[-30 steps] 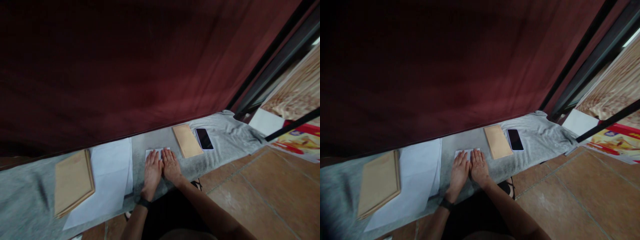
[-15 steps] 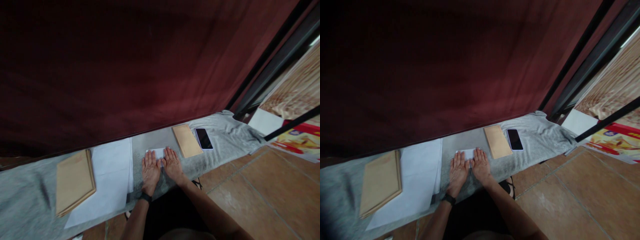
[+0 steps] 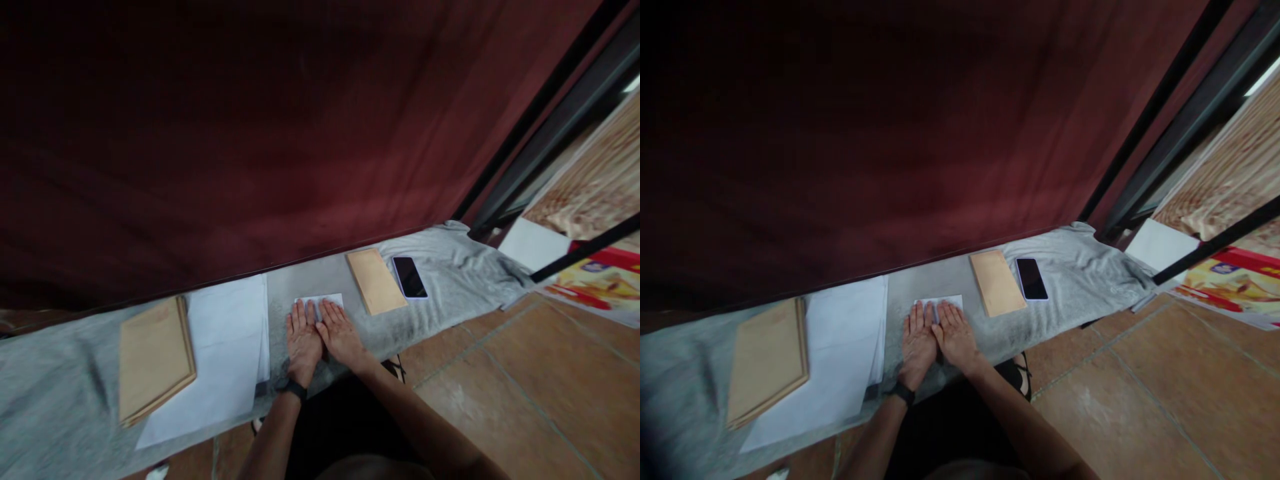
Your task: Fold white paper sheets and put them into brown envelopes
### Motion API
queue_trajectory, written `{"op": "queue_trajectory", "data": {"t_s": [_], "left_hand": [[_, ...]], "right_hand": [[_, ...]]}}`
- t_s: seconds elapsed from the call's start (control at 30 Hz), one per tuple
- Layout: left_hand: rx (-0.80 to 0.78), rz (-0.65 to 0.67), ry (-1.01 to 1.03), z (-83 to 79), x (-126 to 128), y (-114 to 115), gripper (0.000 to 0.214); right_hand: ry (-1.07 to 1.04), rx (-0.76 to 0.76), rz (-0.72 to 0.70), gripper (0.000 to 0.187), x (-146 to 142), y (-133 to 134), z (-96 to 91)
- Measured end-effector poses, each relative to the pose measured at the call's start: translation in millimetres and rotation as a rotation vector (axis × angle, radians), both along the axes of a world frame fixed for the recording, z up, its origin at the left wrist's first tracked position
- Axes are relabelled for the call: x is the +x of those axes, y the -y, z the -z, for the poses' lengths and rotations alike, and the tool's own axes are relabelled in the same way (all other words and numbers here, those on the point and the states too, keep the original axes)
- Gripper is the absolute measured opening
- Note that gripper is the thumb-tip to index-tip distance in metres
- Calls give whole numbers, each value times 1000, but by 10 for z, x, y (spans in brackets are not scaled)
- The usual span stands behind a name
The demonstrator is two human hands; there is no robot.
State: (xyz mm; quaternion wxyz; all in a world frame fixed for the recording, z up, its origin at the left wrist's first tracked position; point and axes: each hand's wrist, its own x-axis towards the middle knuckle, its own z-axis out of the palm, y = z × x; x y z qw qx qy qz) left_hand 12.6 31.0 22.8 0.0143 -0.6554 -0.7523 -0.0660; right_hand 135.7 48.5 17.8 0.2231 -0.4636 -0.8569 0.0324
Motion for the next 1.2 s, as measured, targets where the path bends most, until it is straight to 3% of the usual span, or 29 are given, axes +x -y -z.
{"op": "queue_trajectory", "data": {"t_s": [0.5,0.87,1.2], "left_hand": [[-34,-8,32,-118,-17,23,62],[-73,-33,4,-134,-228,58,61],[-43,-12,-8,-171,-235,86,59]], "right_hand": [[62,52,123,53,196,-14,169],[59,101,150,58,214,1,206],[73,95,165,56,192,10,178]]}}
